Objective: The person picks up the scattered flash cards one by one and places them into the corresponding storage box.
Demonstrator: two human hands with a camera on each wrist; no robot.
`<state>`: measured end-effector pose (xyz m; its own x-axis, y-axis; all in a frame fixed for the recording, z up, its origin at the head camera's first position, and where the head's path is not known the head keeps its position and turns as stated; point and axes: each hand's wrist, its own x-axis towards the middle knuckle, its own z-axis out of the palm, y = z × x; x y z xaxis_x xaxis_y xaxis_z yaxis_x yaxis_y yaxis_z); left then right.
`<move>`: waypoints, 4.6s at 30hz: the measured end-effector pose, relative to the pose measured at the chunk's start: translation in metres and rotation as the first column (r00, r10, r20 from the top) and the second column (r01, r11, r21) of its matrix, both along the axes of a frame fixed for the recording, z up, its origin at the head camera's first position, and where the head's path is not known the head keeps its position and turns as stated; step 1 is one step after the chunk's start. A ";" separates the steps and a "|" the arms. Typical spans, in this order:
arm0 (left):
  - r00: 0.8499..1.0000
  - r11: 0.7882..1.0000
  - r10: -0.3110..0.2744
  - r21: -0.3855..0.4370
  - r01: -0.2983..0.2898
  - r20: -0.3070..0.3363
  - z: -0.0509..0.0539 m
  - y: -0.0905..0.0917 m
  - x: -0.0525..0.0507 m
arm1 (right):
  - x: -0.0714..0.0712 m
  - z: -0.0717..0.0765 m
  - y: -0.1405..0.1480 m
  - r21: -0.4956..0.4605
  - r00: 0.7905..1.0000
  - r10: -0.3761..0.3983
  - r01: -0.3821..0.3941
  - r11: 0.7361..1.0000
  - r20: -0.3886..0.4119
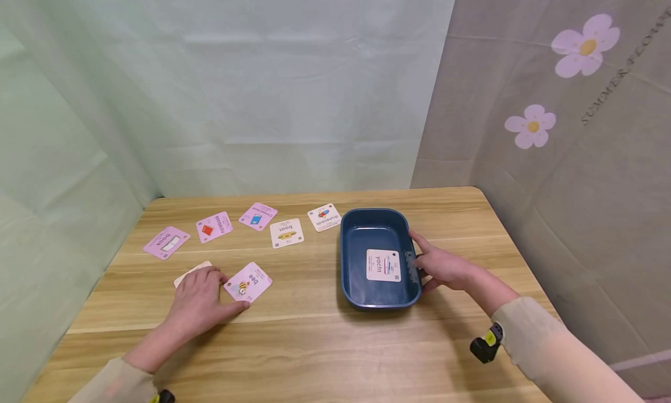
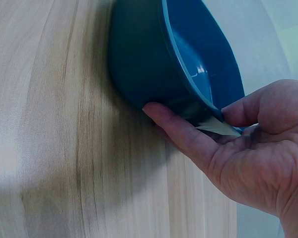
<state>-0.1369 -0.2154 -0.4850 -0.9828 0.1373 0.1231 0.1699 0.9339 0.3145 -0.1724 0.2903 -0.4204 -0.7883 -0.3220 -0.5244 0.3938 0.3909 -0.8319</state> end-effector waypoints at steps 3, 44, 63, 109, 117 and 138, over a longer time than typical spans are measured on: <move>1.000 1.000 0.004 -0.003 -0.004 0.003 0.001 0.000 -0.001 | 0.000 0.000 0.000 -0.001 1.000 0.001 -0.001 1.000 0.000; 0.997 0.994 -0.025 0.105 0.018 0.069 0.015 -0.010 -0.012 | 0.000 0.001 0.001 0.012 1.000 0.008 -0.008 1.000 -0.007; 0.996 0.992 0.019 0.125 -0.030 0.086 0.017 -0.012 -0.015 | -0.001 0.000 0.001 0.006 1.000 0.016 -0.016 1.000 -0.011; 0.993 0.902 -0.039 0.432 -0.012 0.111 0.041 -0.005 -0.024 | 0.000 0.001 0.001 0.006 1.000 0.009 -0.009 1.000 0.000; 0.989 0.895 -0.043 0.446 -0.023 0.139 0.049 -0.002 -0.025 | 0.000 0.001 0.000 0.018 1.000 0.015 -0.015 1.000 0.004; 0.994 0.831 -0.070 0.556 0.014 0.079 0.061 0.021 -0.027 | -0.001 0.000 0.001 0.025 1.000 0.012 -0.012 1.000 0.004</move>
